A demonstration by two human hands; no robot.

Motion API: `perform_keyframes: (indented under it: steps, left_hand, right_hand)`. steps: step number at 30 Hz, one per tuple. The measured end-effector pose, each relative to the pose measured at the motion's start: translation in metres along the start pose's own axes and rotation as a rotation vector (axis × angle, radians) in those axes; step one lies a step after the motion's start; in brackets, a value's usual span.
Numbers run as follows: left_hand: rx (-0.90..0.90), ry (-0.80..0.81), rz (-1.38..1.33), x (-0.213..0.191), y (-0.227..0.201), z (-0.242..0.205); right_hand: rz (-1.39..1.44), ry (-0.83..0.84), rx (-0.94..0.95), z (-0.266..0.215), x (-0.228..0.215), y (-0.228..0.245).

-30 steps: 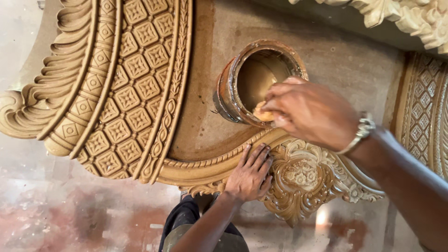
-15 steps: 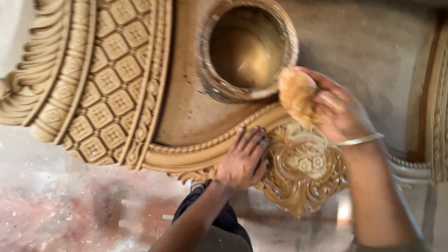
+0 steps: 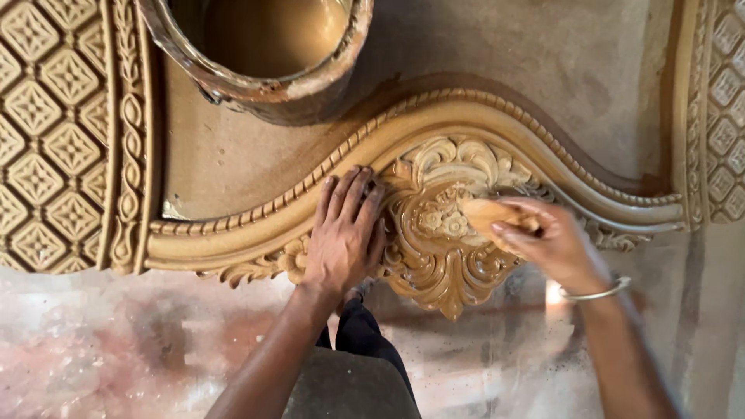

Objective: The person applies a brown liquid finish to a carved wooden furniture piece using a cloth. They repeatedly dip the cloth into a bucket and rub the finish into the intricate floral and geometric carvings on the wood's surface.

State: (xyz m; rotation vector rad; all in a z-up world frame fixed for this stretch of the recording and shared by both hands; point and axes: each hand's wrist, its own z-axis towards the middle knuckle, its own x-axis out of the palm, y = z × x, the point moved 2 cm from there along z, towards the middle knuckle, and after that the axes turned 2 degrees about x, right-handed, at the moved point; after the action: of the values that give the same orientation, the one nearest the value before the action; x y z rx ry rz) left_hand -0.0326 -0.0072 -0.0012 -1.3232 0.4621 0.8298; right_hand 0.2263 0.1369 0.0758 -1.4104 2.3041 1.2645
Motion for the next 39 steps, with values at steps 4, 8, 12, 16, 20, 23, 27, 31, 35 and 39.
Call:
perform_keyframes:
  steps: [4, 8, 12, 16, 20, 23, 27, 31, 35, 39]
  left_hand:
    - [-0.010, 0.000, 0.002, 0.008, 0.000, -0.003]
    - [-0.028, 0.044, 0.042, 0.014, 0.004, -0.005]
    - [-0.054, 0.112, 0.087, 0.018, 0.006, -0.005]
    - [-0.053, 0.106, 0.097, 0.017, 0.007, -0.006]
    - [-0.057, 0.078, 0.062, 0.015, 0.004, -0.006]
    - [-0.043, 0.069, 0.057, 0.015, 0.003, -0.005]
    - [-0.037, 0.038, 0.043, 0.010, 0.004, -0.003]
    - [-0.044, 0.035, 0.018, 0.012, 0.003, -0.005]
    - [-0.036, 0.052, 0.052, 0.012, 0.004, -0.003]
    - [-0.035, 0.079, 0.077, 0.015, 0.005, -0.007]
  right_hand:
    - [-0.796, -0.263, -0.587, -0.004, 0.058, 0.010]
    - [-1.040, -0.394, -0.685, -0.005, 0.061, 0.010]
    - [-0.980, -0.345, -0.575, -0.003, 0.050, 0.005]
    - [-0.934, -0.314, -0.567, 0.001, 0.061, 0.010]
    - [-0.905, -0.372, -0.517, -0.005, 0.055, 0.019]
    - [-0.961, -0.347, -0.601, -0.002, 0.076, 0.014]
    - [-0.946, -0.371, -0.537, 0.003, 0.059, 0.008]
    - [-0.835, -0.338, -0.471, -0.009, 0.066, 0.009]
    - [-1.023, -0.319, -0.594, -0.017, 0.084, 0.018]
    - [-0.941, -0.343, -0.461, -0.018, 0.066, 0.011]
